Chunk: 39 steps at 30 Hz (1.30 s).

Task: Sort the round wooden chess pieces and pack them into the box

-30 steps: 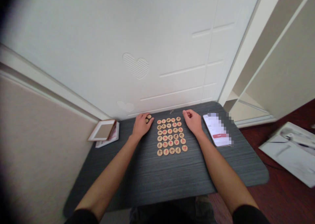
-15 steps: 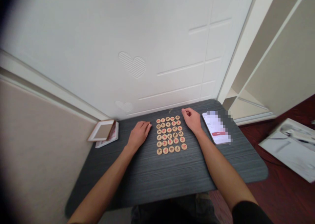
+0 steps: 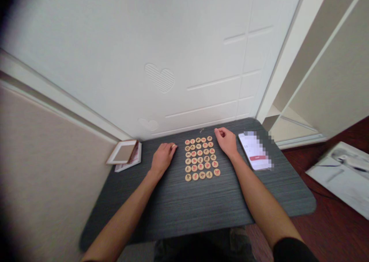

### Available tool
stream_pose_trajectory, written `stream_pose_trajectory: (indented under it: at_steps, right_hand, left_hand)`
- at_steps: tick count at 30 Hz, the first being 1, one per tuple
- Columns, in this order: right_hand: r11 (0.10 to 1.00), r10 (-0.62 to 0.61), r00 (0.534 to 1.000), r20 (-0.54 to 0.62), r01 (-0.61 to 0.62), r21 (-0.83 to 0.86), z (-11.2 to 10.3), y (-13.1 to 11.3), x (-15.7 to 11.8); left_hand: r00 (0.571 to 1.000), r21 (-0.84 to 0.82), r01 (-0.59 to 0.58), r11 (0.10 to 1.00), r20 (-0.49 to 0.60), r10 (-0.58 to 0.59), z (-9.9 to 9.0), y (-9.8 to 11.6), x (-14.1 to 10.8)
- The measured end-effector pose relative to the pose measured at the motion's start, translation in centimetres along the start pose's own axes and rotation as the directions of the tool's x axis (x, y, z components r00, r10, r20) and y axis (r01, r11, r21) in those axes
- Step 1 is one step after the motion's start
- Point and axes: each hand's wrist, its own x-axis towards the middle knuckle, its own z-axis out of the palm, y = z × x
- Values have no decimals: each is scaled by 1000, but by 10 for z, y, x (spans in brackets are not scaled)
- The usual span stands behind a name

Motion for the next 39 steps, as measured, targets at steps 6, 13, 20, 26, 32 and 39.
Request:
stream_pose_trajectory:
  at_steps: [6,13,20,26,32,39]
  right_hand:
    - [1000,2,1000,-2,-2,-2,1,0,1]
    - [1000,0,1000,-5,0,-8,0,-2,0]
    - [1000,-2,1000,0,2,-1,-1,-5,-1]
    - [1000,1,1000,-10,-1,-1,-1,-3,-1]
    - [1000,1,1000,4,-1,10,0,-1,0]
    - [1000,2,1000,4,-2,18,1,1,1]
  left_hand:
    - [970,-373,237,897,34,-242,-6,0,4]
    - [880,-654,452,607,216,-423,-8,11,10]
    - [806,-762,571,306,448,-386,-19,14,21]
    - [795,-717,599,357,480,-370,-15,16,15]
    - [825,-586,564,581,427,-370,-9,17,22]
    - [852,-392,489,779,407,-330,-2,20,32]
